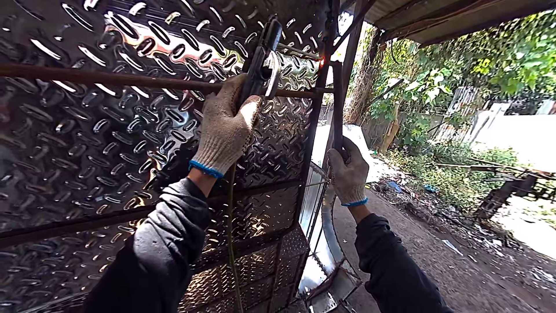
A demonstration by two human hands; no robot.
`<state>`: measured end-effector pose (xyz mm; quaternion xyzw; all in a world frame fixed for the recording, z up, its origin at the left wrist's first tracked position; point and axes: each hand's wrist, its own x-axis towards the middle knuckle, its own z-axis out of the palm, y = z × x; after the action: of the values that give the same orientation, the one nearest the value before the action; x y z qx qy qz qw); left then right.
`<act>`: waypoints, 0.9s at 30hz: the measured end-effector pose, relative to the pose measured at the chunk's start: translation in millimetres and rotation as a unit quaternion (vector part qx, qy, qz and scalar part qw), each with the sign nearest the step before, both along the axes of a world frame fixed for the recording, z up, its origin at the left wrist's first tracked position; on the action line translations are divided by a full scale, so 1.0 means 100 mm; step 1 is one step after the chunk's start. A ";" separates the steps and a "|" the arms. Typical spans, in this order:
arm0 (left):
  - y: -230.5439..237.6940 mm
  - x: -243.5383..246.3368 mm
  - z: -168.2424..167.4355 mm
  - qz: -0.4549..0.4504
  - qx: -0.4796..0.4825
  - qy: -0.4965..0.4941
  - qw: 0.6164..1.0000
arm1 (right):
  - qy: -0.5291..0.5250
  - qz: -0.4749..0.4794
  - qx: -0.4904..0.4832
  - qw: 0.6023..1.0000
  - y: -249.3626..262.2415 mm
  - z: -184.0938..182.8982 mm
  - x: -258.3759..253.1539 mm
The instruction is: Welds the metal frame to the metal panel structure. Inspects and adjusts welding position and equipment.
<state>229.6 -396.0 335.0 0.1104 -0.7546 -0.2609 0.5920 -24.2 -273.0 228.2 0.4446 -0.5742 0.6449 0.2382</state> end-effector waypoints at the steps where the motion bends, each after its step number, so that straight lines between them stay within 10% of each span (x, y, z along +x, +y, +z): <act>1: 0.00 0.00 0.00 0.002 0.001 -0.002 1.000 | -0.002 0.002 -0.001 1.000 0.00 0.00 0.00; 27: -0.02 0.06 -0.02 -0.044 -0.013 0.036 0.998 | 0.003 -0.002 0.004 1.000 -0.01 0.00 -0.01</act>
<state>235.2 -398.4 332.7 0.0602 -0.7405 -0.2803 0.6079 -24.9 -273.8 228.6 0.4460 -0.5772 0.6408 0.2393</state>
